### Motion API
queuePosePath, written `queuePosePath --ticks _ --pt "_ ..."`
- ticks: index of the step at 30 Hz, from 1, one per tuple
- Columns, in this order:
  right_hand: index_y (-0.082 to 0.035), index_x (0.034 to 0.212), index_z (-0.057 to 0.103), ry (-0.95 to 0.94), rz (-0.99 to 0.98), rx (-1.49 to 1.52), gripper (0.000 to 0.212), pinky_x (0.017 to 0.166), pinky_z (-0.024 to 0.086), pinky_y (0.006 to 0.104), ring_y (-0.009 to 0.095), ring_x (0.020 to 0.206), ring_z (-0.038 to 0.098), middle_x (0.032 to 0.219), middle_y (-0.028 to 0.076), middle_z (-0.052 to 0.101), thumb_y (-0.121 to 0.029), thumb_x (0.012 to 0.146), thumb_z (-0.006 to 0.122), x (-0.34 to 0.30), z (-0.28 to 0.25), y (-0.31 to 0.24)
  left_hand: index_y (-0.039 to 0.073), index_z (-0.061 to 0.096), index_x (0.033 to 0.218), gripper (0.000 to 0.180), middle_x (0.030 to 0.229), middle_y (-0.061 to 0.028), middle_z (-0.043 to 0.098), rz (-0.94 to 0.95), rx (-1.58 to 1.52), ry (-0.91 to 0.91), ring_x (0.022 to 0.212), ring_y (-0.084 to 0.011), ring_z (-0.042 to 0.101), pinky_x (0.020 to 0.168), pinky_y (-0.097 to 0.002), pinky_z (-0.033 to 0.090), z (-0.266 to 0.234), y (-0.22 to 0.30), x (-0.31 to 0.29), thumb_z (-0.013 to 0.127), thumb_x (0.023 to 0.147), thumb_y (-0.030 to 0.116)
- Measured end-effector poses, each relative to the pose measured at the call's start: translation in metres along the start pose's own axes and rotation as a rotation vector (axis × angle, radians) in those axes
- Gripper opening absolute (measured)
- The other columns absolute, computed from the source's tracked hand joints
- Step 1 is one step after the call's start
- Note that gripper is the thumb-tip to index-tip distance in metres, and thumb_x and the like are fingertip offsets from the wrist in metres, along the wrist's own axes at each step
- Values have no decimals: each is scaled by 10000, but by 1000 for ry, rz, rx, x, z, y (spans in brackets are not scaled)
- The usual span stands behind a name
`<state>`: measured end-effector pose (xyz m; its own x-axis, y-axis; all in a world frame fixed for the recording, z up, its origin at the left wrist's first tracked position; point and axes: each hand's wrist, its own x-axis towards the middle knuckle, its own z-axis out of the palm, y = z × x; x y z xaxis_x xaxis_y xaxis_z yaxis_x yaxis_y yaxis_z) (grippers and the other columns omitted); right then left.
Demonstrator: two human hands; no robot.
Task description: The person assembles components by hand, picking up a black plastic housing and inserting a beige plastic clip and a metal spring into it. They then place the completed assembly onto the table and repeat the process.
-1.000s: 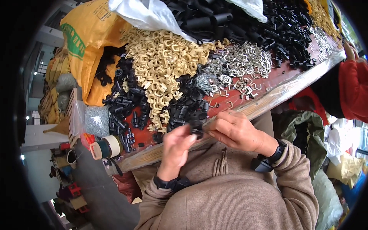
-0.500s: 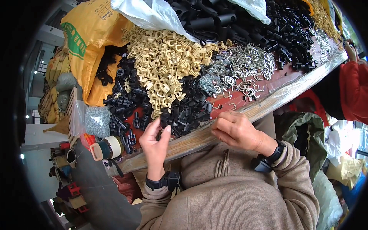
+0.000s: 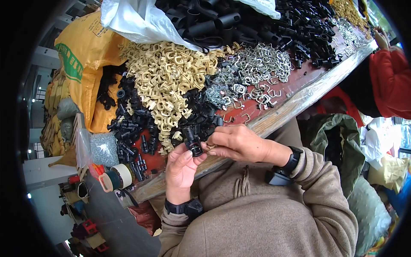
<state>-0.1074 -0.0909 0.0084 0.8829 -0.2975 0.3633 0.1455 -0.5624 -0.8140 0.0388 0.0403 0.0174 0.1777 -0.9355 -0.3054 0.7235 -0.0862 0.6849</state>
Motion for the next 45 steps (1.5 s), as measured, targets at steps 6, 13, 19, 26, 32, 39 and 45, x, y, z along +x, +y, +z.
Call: queuePosePath --ticks 6,13,19,26,32,39,45 --pt "-15 798 536 68 69 142 139 548 419 327 263 628 536 682 97 519 -149 784 572 -6 -16 -1 -27 521 1046 300 976 -112 583 -24 -14 66 846 -157 575 746 -254 468 2 -7 1 573 769 76" --pt "-6 780 530 59 95 194 137 535 413 322 257 608 534 660 100 516 -137 790 567 6 -18 -19 -21 507 1055 334 966 -112 582 -40 -49 55 825 -156 581 745 -256 481 3 -15 0 613 746 46" --pt "-6 769 530 19 122 191 136 525 412 314 250 601 539 649 98 516 -135 790 567 10 -15 -24 -12 508 1038 334 928 -96 588 -61 -107 30 807 -152 584 730 -255 494 0 -20 -1 630 737 62" --pt "-5 755 524 93 186 150 153 497 408 307 217 564 546 612 93 511 -146 789 575 7 -7 -25 -4 514 1012 321 910 -81 593 -100 -143 6 787 -157 590 713 -237 492 0 -23 -1 643 737 100" --pt "-12 721 515 45 388 348 201 491 375 241 95 557 477 624 31 509 -184 803 577 12 -8 -26 0 521 978 299 894 -80 595 -146 -189 -27 781 -177 600 695 -228 497 1 -22 -1 644 742 137" --pt "-17 737 521 9 377 181 165 500 381 243 118 584 491 645 36 515 -156 784 597 17 -6 -24 -12 525 960 253 871 -98 594 -123 -174 28 773 -182 599 679 -234 501 -2 -17 -5 621 750 92" --pt "-33 764 532 70 59 -196 114 554 400 291 197 663 514 737 61 509 -106 725 611 25 5 0 -39 526 939 221 861 -138 589 78 -121 90 746 -191 596 667 -236 504 -21 4 -12 570 742 50"
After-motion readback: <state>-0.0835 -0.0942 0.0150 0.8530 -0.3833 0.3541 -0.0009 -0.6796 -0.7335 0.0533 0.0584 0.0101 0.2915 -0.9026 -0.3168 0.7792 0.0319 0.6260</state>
